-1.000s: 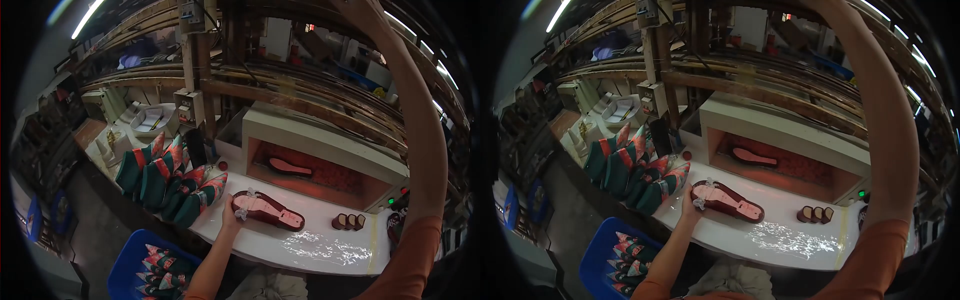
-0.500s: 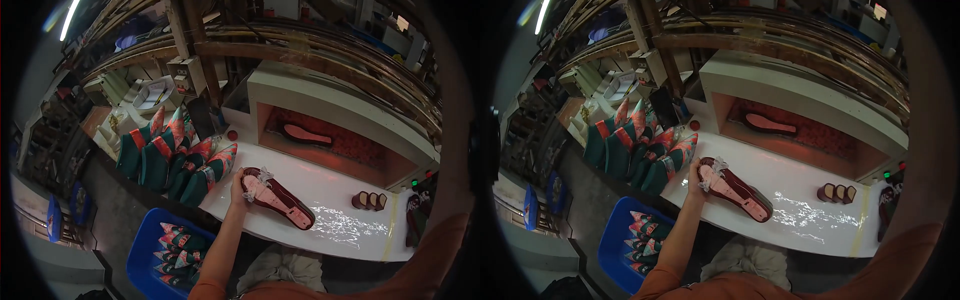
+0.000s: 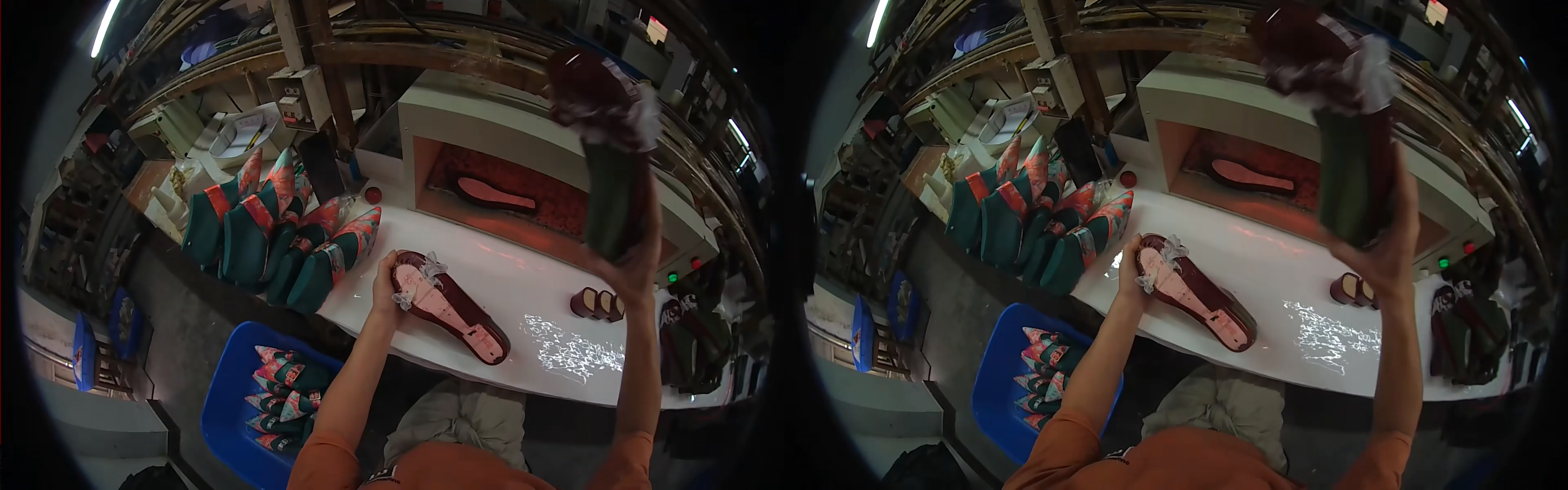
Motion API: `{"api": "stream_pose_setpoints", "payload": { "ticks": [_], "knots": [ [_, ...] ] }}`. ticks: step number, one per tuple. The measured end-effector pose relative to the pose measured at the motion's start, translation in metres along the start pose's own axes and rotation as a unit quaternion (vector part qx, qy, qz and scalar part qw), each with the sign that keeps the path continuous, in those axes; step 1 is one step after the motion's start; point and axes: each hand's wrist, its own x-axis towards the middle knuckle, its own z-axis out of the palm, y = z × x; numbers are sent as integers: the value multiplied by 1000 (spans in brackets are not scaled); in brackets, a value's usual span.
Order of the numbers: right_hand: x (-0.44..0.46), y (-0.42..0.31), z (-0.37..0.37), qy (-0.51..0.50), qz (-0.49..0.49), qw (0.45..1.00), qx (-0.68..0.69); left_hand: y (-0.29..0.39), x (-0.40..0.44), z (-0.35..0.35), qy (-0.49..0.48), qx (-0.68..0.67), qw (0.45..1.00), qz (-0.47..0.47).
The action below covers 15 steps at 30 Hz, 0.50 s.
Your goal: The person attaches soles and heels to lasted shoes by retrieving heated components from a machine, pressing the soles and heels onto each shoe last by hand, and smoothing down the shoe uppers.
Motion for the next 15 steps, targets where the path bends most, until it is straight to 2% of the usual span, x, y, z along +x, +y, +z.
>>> {"api": "stream_pose_setpoints", "payload": {
  "ticks": [1, 3, 5, 6, 7, 9, 11, 13, 14, 15],
  "knots": [
    [-17, 6, 9, -63, 25, 998, -12, -4, -7, 0, 39, 6, 999, -1],
    [-34, 11, 33, -168, -42, 981, -83, 0, -29, 22, 113, 16, 993, -31],
    [-49, 21, 62, -239, -58, 967, -60, -4, -49, 33, 103, -14, 994, 24],
    [-56, 29, 74, -284, -64, 954, -64, -7, -52, 29, 105, -9, 994, 19],
    [-58, 36, 85, -282, -61, 955, -63, -8, -50, 24, 76, 10, 996, 47],
    [-64, 46, 104, -380, -79, 920, -47, -10, -46, 17, 46, 31, 996, 68],
    [-61, 54, 118, -411, -58, 909, -31, -8, -41, 14, 70, 47, 995, 52],
    [-55, 60, 118, -504, 10, 863, 5, -6, -41, 14, 59, 72, 994, 52],
    [-52, 69, 123, -508, 14, 861, 13, -5, -41, 16, 63, 87, 993, 57],
    [-46, 82, 131, -503, 96, 857, 61, -4, -41, 17, 66, 104, 991, 61]
  ]
}}
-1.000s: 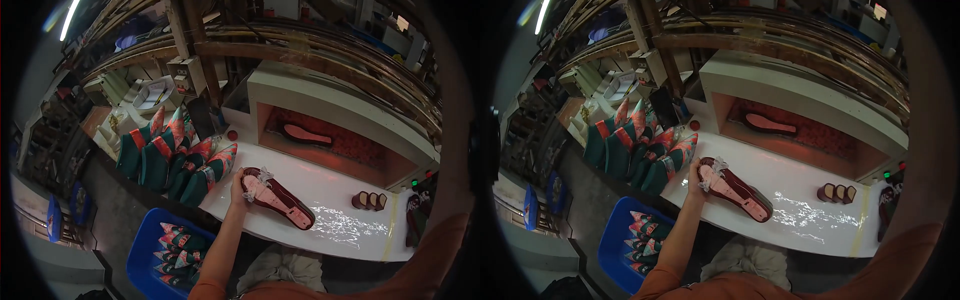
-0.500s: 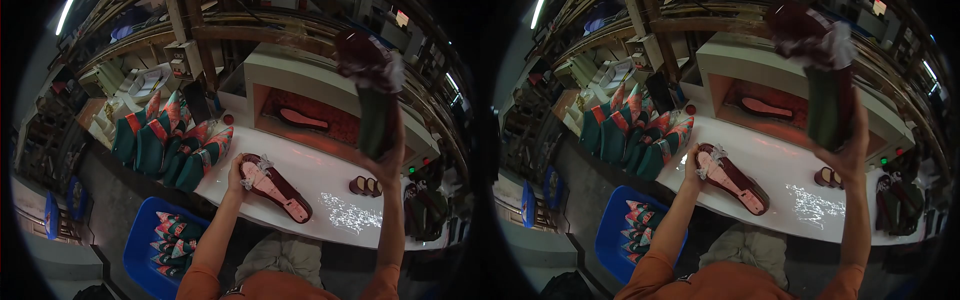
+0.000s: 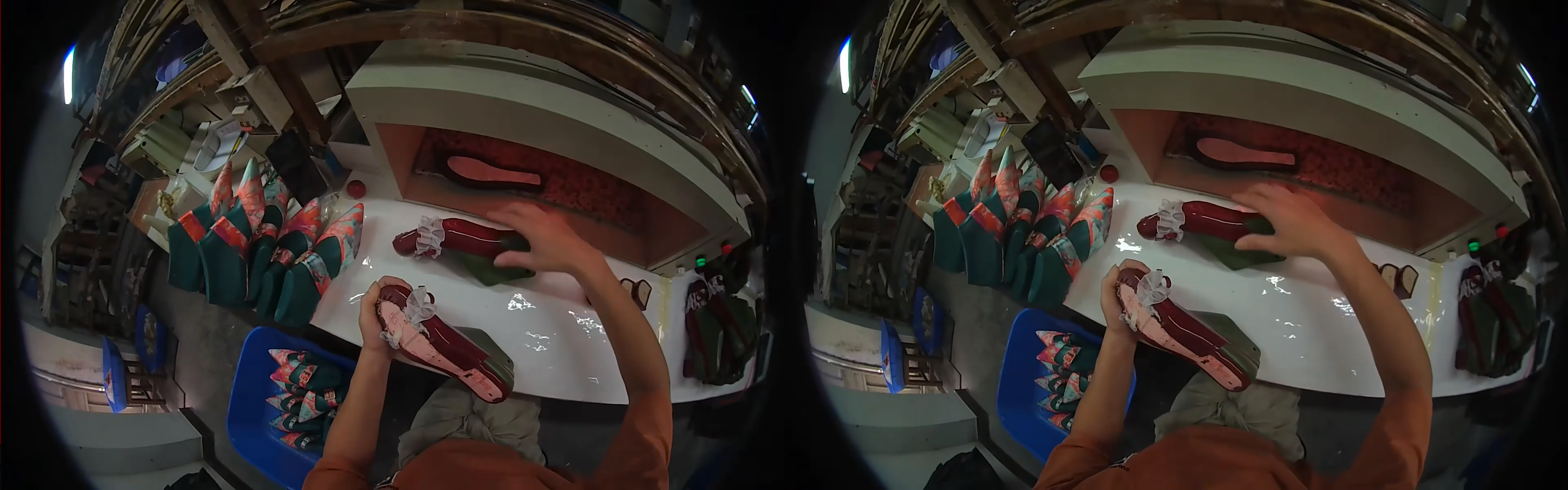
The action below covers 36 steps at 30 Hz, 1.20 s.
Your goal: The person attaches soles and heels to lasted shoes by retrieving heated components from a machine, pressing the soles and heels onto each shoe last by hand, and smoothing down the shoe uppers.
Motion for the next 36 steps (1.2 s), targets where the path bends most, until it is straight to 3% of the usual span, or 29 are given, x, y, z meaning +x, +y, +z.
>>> {"api": "stream_pose_setpoints", "payload": {
  "ticks": [1, 5, 8, 12, 15, 20, 25, 27, 31, 34, 36],
  "knots": [
    [9, 10, -4, 3, 48, 995, 83, 0, -1, -1, 6, 6, 1000, -8],
    [49, 73, 1, 217, 11, 973, -76, 0, 1, 0, 10, 17, 1000, 1],
    [60, 79, 2, 141, 56, 982, -116, 1, 2, -4, 8, 31, 999, 13],
    [53, 66, 1, 145, 61, 984, -86, -1, 4, -7, -6, 10, 1000, -1],
    [40, 47, -13, 154, 160, 974, -52, -2, 5, -5, -6, 2, 1000, 3],
    [12, 27, -17, 306, 86, 947, -42, -3, 8, -6, 10, -12, 999, 33],
    [-92, -45, -13, 352, 19, 935, 42, -6, 12, -13, -1, -70, 998, 4],
    [-141, -61, 8, 338, 43, 938, 69, -5, 10, -14, -20, -63, 998, -2],
    [-232, -69, 42, 160, 122, 979, 30, 5, -10, 4, -42, -105, 993, -37],
    [-275, -62, 67, 128, 131, 983, -19, -1, -48, 25, 39, -99, 993, -44],
    [-284, -60, 78, 121, 148, 981, 8, -15, -71, 21, -7, -73, 997, -1]
  ]
}}
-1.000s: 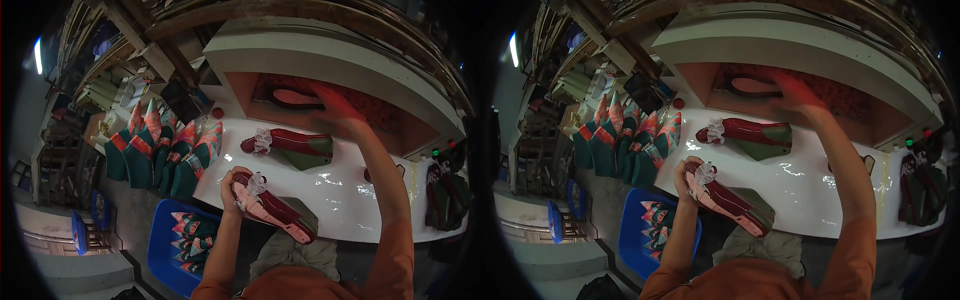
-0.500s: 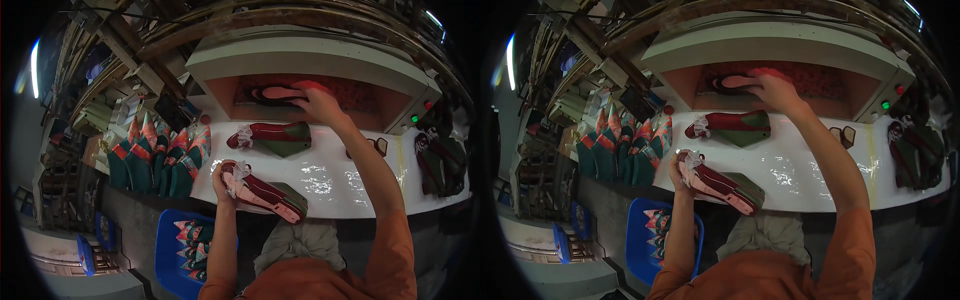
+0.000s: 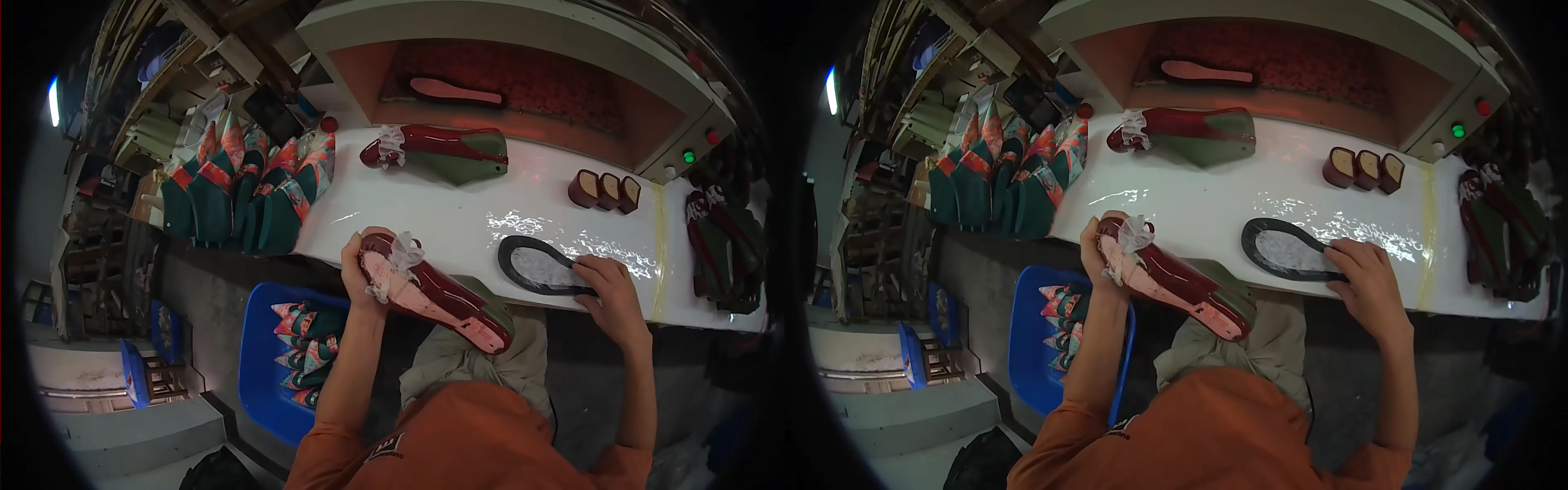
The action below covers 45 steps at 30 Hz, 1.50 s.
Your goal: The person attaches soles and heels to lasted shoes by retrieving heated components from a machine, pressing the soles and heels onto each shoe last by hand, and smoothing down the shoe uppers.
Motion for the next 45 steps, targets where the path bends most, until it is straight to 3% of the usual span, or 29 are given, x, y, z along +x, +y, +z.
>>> {"api": "stream_pose_setpoints", "payload": {
  "ticks": [2, 4, 6, 8, 10, 14, 15, 16, 18, 20, 22, 24, 26, 39, 41, 45],
  "knots": [
    [3, -12, 4, 41, -1, 998, -48, -10, -31, 3, -39, 39, 998, -34],
    [17, -19, 13, 25, -13, 999, -23, -23, -57, 22, -13, 205, 977, -50],
    [24, -32, 28, 14, -37, 998, -58, -57, -68, -6, -43, 344, 938, -11],
    [18, -35, 44, 15, -45, 997, -64, -67, -81, -11, -1, 310, 947, -81],
    [14, -33, 52, 27, -81, 995, -57, -49, -84, -4, -34, 324, 939, -112],
    [-11, -41, 49, 90, -117, 989, 2, -44, -91, 5, -72, 321, 937, -115],
    [-17, -45, 45, 88, -116, 989, 1, -48, -93, 10, -62, 237, 961, -131],
    [-28, -54, 41, 95, -55, 988, 109, -52, -97, 14, -51, 151, 976, -152],
    [-59, -76, 47, 115, 127, 940, 296, -57, -102, 24, -61, 153, 973, -163],
    [-73, -95, 69, 167, 209, 828, 493, -61, -104, 34, -74, 153, 971, -170],
    [-89, -97, 86, 95, 203, 847, 483, -64, -106, 43, -130, 185, 961, -157],
    [-91, -104, 93, 84, 173, 860, 472, -65, -112, 55, -139, 192, 959, -157],
    [-89, -115, 100, 96, 227, 768, 591, -64, -117, 65, -165, 226, 950, -141],
    [-92, -111, 105, 48, 237, 790, 564, -73, -128, 63, -195, 262, 941, -83],
    [-91, -113, 106, 54, 237, 788, 565, -71, -123, 57, -270, 359, 893, 8],
    [-89, -115, 101, 54, 242, 789, 562, -66, -123, 67, -271, 337, 902, 5]
  ]
}}
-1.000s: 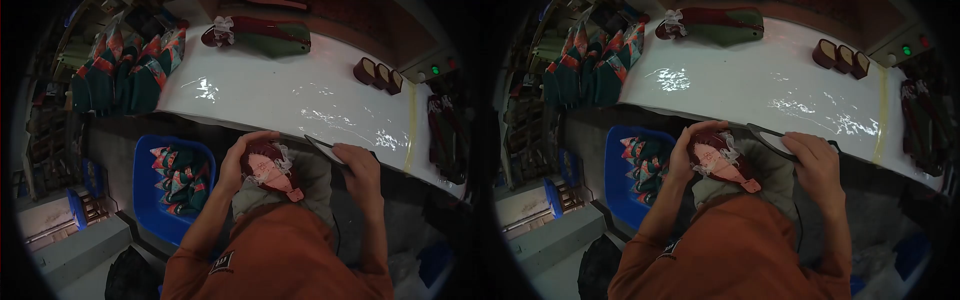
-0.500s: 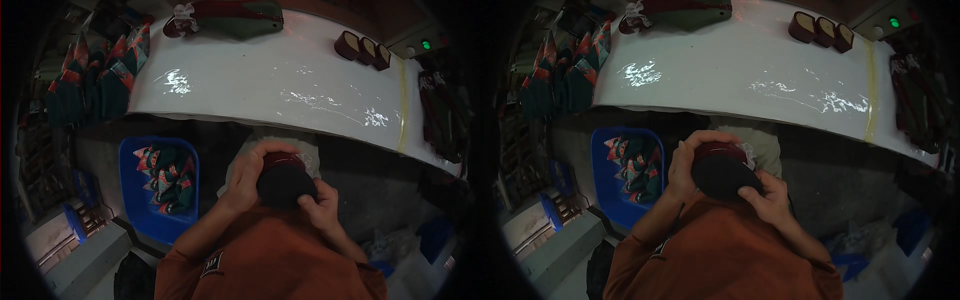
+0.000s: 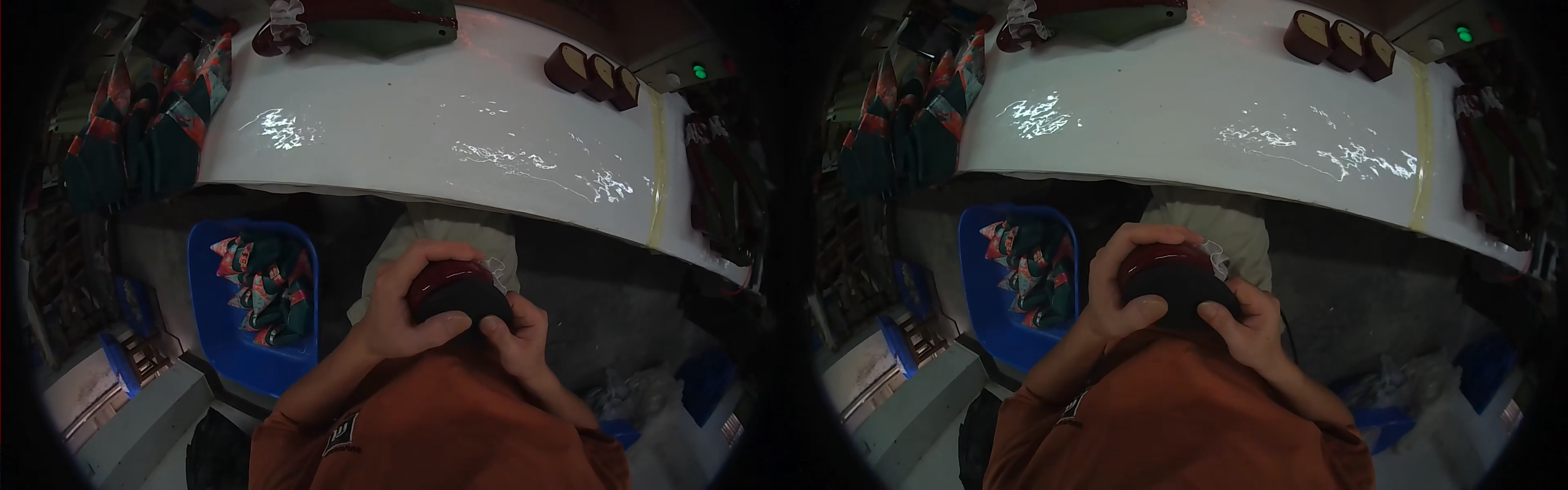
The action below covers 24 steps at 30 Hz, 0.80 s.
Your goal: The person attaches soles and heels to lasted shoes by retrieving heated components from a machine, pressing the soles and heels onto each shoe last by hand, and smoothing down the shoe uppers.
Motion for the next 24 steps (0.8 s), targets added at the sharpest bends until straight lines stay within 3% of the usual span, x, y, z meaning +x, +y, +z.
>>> {"api": "stream_pose_setpoints", "payload": {
  "ticks": [9, 12, 18, 24],
  "knots": [
    [4, -6, 8, -17, 21, 999, -19, -2, -8, -9, 6, 39, 998, -57],
    [6, -12, 14, -47, 16, 998, -46, -3, -17, -15, 33, -15, 995, -96],
    [5, 22, 17, -79, 27, 992, -90, -22, -36, -40, 177, -9, 979, -102],
    [10, 35, 15, -48, 29, 988, -142, -40, -43, -60, 238, -65, 960, -134]
  ]
}}
